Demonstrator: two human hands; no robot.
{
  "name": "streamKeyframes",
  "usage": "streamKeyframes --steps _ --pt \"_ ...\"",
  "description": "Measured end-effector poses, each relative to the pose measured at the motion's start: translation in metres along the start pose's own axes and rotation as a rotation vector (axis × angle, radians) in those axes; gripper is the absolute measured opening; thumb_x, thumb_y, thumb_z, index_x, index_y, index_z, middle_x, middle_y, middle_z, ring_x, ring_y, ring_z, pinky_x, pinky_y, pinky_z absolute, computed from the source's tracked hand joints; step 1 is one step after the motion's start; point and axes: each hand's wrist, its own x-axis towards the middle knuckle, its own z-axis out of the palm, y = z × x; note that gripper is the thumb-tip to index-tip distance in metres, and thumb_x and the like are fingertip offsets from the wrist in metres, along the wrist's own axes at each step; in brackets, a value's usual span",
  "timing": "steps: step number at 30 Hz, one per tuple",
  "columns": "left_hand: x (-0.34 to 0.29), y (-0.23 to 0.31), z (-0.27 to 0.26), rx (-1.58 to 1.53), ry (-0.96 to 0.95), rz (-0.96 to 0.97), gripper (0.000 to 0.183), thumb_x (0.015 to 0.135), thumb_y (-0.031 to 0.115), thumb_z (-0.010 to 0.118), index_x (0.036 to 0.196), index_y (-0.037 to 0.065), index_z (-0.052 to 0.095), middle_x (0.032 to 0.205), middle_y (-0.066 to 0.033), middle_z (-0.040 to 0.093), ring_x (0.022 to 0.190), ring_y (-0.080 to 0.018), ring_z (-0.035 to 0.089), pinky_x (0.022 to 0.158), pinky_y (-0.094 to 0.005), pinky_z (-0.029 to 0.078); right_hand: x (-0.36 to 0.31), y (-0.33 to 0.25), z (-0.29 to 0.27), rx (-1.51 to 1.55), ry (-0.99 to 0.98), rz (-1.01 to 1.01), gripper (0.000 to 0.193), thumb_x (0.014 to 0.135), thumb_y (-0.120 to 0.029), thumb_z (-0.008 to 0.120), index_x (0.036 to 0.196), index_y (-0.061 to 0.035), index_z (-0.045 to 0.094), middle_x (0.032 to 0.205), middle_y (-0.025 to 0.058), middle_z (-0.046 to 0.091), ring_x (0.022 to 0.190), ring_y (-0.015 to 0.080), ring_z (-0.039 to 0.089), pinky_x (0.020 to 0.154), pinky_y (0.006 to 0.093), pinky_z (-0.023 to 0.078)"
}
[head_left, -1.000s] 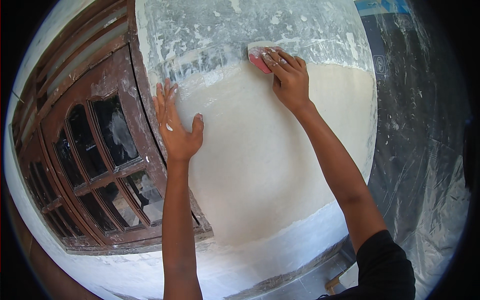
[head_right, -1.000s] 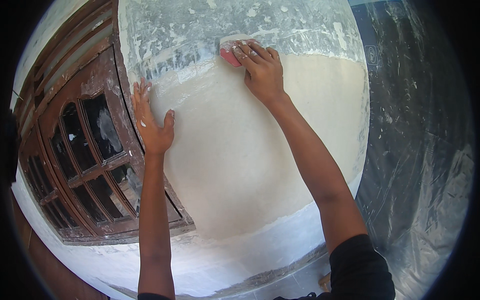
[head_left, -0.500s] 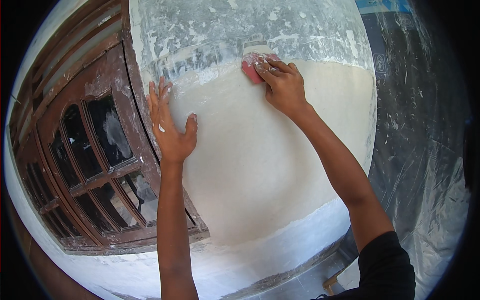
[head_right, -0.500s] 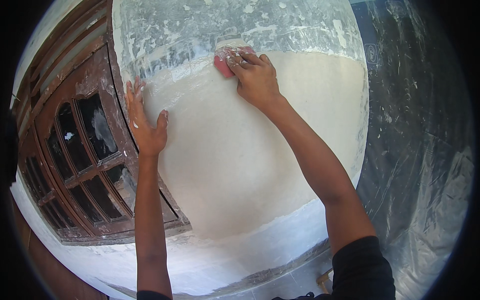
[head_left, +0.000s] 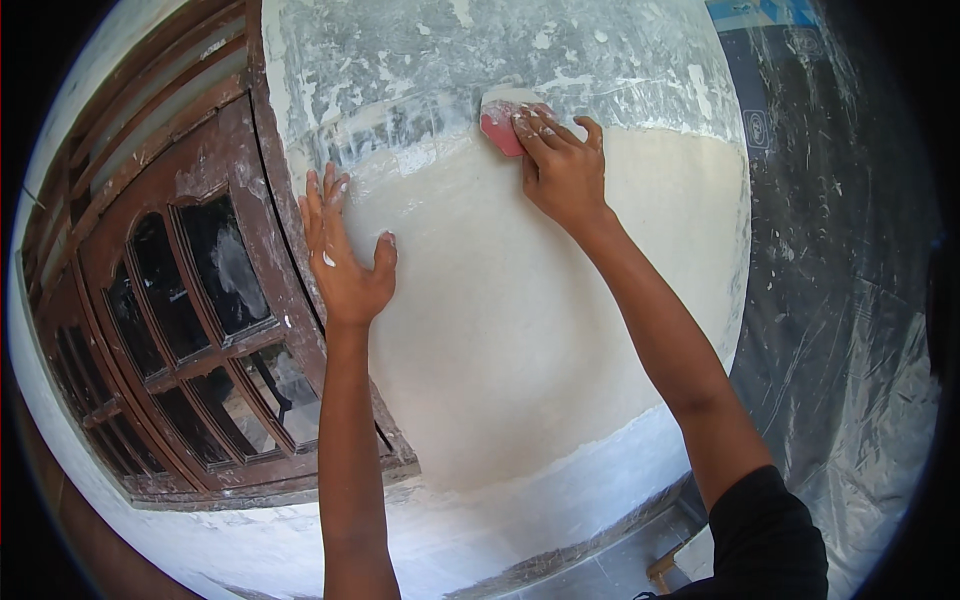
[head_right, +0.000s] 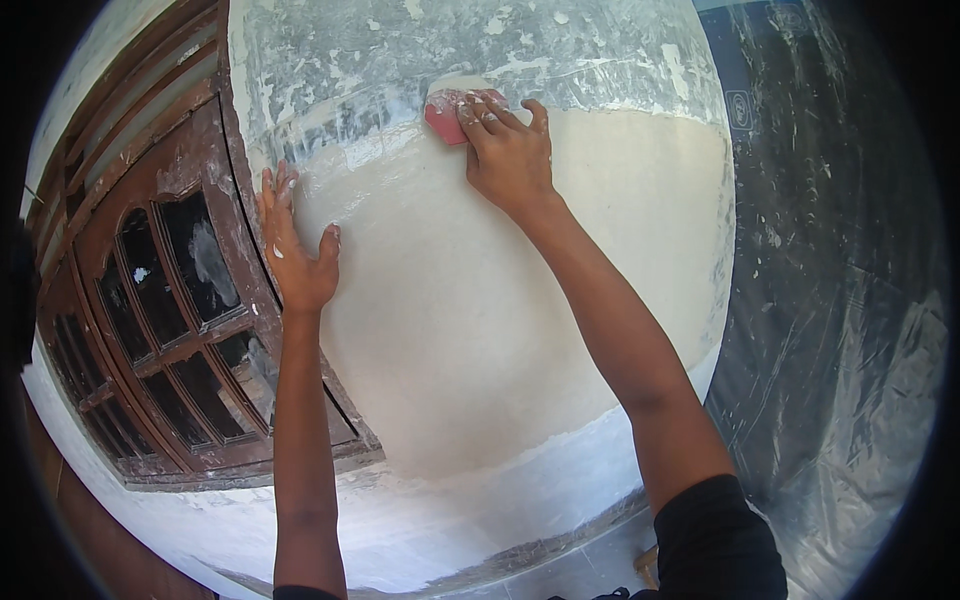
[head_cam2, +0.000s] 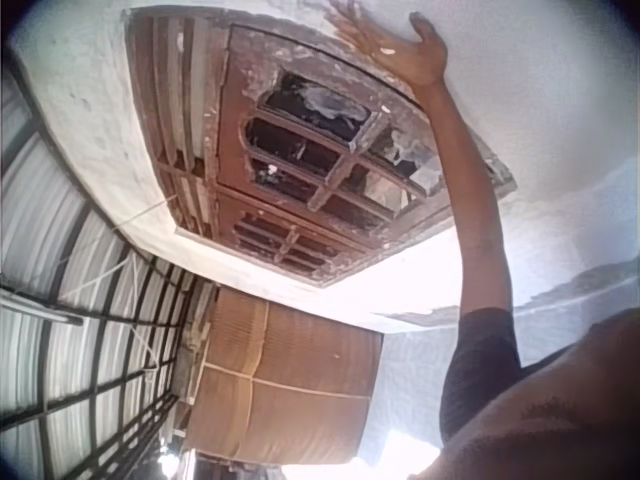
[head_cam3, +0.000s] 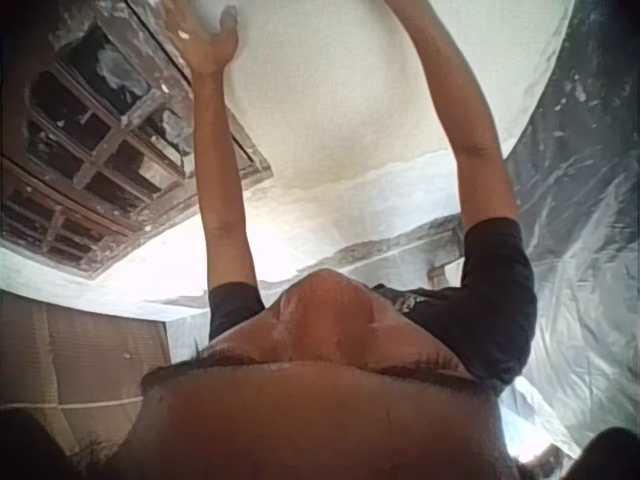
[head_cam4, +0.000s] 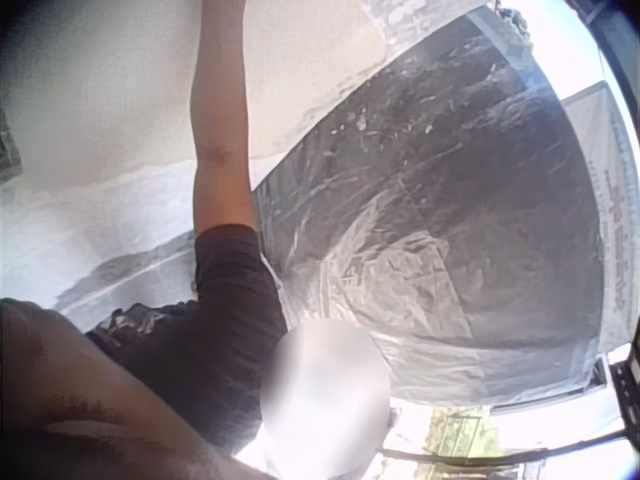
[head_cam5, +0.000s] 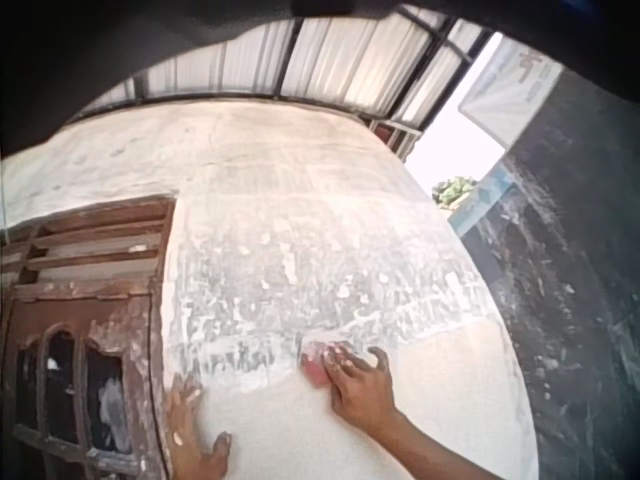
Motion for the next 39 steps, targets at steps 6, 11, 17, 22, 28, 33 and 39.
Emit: streamKeyframes --steps 6,11,17,22,28,33,39 --pt "-0.003 -0.002 -0.003 0.017 -0.006 -0.003 0.068 0.077 0.008 0.069 0.140 -0.002 0.048 0.154 -0.0266 0.047 0.150 -0.0471 0.032 0.123 -0.0624 0.018 -0.015 0.000 -0.018 0.050 0.005 -0.084 0.039 0.082 -0.001 0.068 0.119 -0.0096 0.071 0.119 0.0075 0.075 0.117 0.0195 0.070 0.106 0.0531 0.035" --pt "0.000 0.000 0.001 0.002 -0.001 0.001 0.068 0.076 0.008 0.069 0.140 -0.002 0.049 0.154 -0.0263 0.047 0.151 -0.0467 0.032 0.124 -0.0616 0.019 0.015 0.019 -0.004 0.015 0.085 -0.019 0.037 0.084 0.000 0.067 0.119 -0.0097 0.070 0.119 0.0072 0.076 0.118 0.0206 0.069 0.106 0.0531 0.035" --pt "-0.002 -0.004 -0.001 0.017 0.006 0.009 0.069 0.076 0.009 0.069 0.141 -0.002 0.049 0.154 -0.0262 0.048 0.151 -0.0470 0.031 0.123 -0.0616 0.019 -0.035 0.000 -0.009 0.004 -0.024 -0.087 0.043 0.080 0.003 0.067 0.122 -0.0095 0.070 0.127 0.0080 0.072 0.124 0.0203 0.066 0.107 0.0526 0.035" --pt "-0.001 -0.001 0.003 0.000 0.003 0.013 0.070 0.076 0.010 0.069 0.141 -0.003 0.049 0.153 -0.0261 0.048 0.150 -0.0475 0.031 0.123 -0.0620 0.018 0.008 0.008 -0.006 0.017 0.104 -0.048 0.043 0.081 0.002 0.068 0.122 -0.0094 0.070 0.122 0.0081 0.074 0.122 0.0207 0.067 0.107 0.0536 0.035" --pt "-0.002 -0.006 -0.002 0.026 -0.001 0.011 0.069 0.075 0.010 0.069 0.140 -0.003 0.050 0.153 -0.0264 0.048 0.150 -0.0476 0.031 0.123 -0.0621 0.018 -0.043 -0.020 -0.003 0.045 -0.043 -0.058 0.043 0.083 0.002 0.066 0.123 -0.0109 0.070 0.121 0.0052 0.074 0.121 0.0197 0.067 0.111 0.0538 0.033" --pt "-0.002 -0.002 -0.002 0.028 -0.021 -0.005 0.069 0.075 0.009 0.069 0.140 -0.003 0.050 0.153 -0.0263 0.048 0.150 -0.0477 0.031 0.123 -0.0625 0.018 -0.033 -0.020 -0.020 0.069 0.029 -0.053 0.041 0.083 0.004 0.065 0.120 -0.0109 0.071 0.121 0.0055 0.074 0.119 0.0192 0.068 0.110 0.0533 0.033" --pt "0.000 -0.002 0.003 0.011 -0.006 0.002 0.068 0.076 0.011 0.069 0.140 -0.003 0.050 0.154 -0.0262 0.048 0.151 -0.0478 0.031 0.123 -0.0629 0.018 -0.017 -0.004 0.004 0.043 -0.018 0.015 0.046 0.081 0.004 0.066 0.125 -0.0107 0.070 0.124 0.0069 0.073 0.122 0.0218 0.066 0.110 0.0552 0.033"
